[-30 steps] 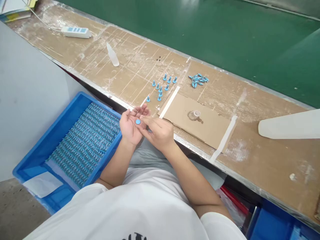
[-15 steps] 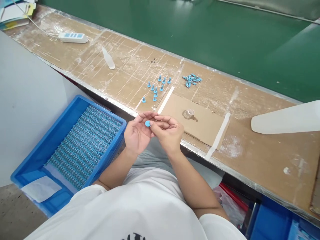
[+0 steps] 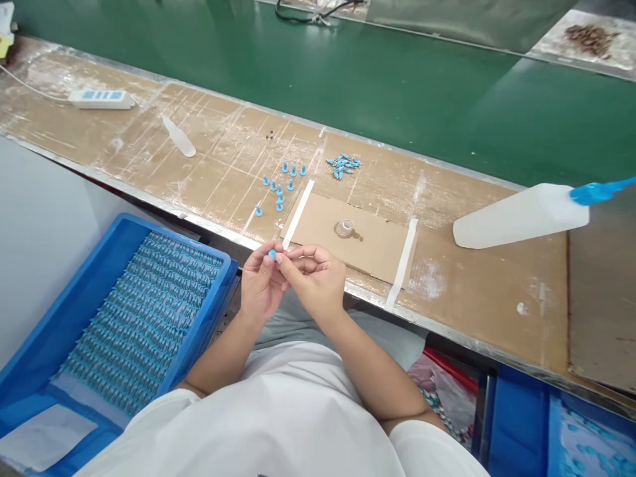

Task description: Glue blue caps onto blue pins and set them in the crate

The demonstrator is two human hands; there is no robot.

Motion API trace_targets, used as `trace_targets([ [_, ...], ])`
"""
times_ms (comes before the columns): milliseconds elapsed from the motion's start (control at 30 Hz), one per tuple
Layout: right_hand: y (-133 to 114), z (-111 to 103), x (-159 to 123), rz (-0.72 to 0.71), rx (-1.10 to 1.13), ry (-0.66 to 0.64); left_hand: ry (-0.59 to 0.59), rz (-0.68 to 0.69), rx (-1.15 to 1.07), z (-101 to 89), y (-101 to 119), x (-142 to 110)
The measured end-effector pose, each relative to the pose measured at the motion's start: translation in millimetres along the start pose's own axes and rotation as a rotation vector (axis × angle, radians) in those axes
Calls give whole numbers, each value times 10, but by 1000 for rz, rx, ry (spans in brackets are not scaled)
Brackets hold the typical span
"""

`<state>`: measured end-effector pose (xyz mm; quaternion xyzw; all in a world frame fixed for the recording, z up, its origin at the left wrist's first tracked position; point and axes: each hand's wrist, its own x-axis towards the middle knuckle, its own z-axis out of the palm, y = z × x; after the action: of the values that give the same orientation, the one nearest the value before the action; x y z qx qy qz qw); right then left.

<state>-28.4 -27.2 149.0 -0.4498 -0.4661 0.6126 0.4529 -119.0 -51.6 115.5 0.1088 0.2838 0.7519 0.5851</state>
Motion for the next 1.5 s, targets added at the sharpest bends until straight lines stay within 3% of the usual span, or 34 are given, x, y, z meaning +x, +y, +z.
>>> trace_targets([
  [133,-241,-251,142,-260,-335,86,89,-23,-52,-27,38,81],
  [233,-345,-536,623,-427,-624,197,111,-35,-75,-69,48,137],
  [400,-130,-906,1802,-376,-1092,126,110,-71,-81,-90,27,169],
  [533,63,-905,2309,-294,-1263,146,119,-77,-69,-75,33,174],
  [667,106,-822,2421,-275,-1326,110,118,-76,-80,-80,54,196],
  [767,121,-831,2501,-160,-1259,70,117,-90,-83,-92,53,216],
  [1067,5,-902,2633,18,-1209,-194,107,-157,-118,-65,33,222],
  [1300,-9,-976,2509,-141,-1086,-170,120,-177,-118,-52,24,223],
  [1500,-163,-1332,2266,-231,-921,-69,113,-177,-122,-58,20,222],
])
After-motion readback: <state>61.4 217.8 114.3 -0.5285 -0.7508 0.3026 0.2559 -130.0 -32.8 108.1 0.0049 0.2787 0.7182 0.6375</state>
